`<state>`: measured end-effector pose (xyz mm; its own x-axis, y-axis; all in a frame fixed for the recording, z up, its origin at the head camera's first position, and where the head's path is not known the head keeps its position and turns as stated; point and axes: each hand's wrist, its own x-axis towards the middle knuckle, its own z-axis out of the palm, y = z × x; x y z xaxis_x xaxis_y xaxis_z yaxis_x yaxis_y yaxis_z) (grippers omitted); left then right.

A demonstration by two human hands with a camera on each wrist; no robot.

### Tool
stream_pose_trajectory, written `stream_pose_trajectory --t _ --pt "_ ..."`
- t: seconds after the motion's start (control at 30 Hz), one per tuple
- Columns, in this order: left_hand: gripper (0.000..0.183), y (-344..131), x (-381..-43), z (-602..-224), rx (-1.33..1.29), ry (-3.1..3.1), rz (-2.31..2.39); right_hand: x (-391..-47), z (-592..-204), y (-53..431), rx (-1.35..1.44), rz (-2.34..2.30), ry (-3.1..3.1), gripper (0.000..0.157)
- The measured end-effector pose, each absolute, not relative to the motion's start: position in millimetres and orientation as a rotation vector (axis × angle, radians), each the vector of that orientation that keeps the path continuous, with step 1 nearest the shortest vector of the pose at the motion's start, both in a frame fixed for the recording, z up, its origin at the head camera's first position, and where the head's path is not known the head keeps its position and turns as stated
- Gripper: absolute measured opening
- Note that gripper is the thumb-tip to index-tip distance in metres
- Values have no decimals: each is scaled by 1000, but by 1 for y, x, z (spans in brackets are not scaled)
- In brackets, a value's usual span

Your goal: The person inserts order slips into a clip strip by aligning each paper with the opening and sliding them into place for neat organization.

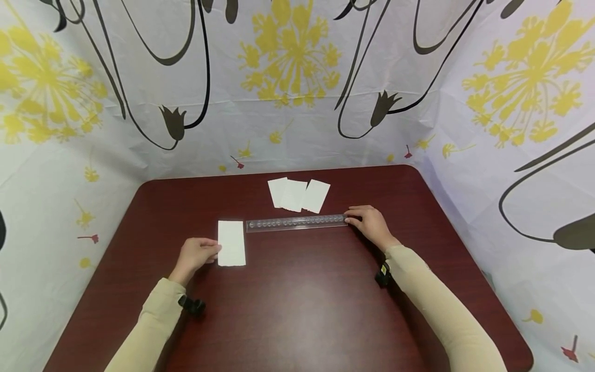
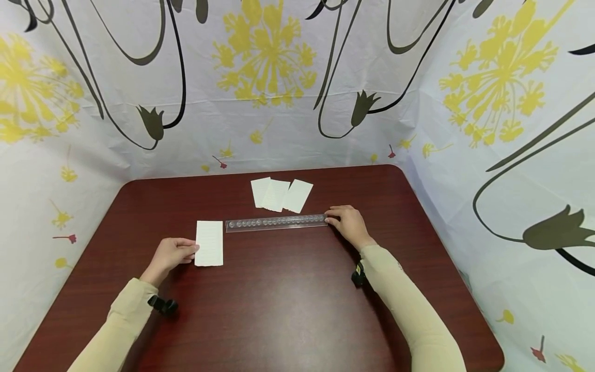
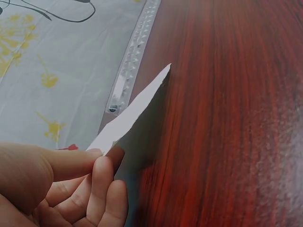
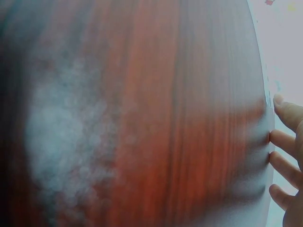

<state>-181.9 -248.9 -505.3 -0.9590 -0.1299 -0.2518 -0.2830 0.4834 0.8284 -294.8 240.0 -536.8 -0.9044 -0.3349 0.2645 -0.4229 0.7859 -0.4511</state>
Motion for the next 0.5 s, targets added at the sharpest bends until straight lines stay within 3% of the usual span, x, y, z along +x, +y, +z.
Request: stream_pose_trajectory --t 0.5 --pt "32 -246 -182 -510 -341 2535 1508 -295 -537 241 598 769 -2825 31"
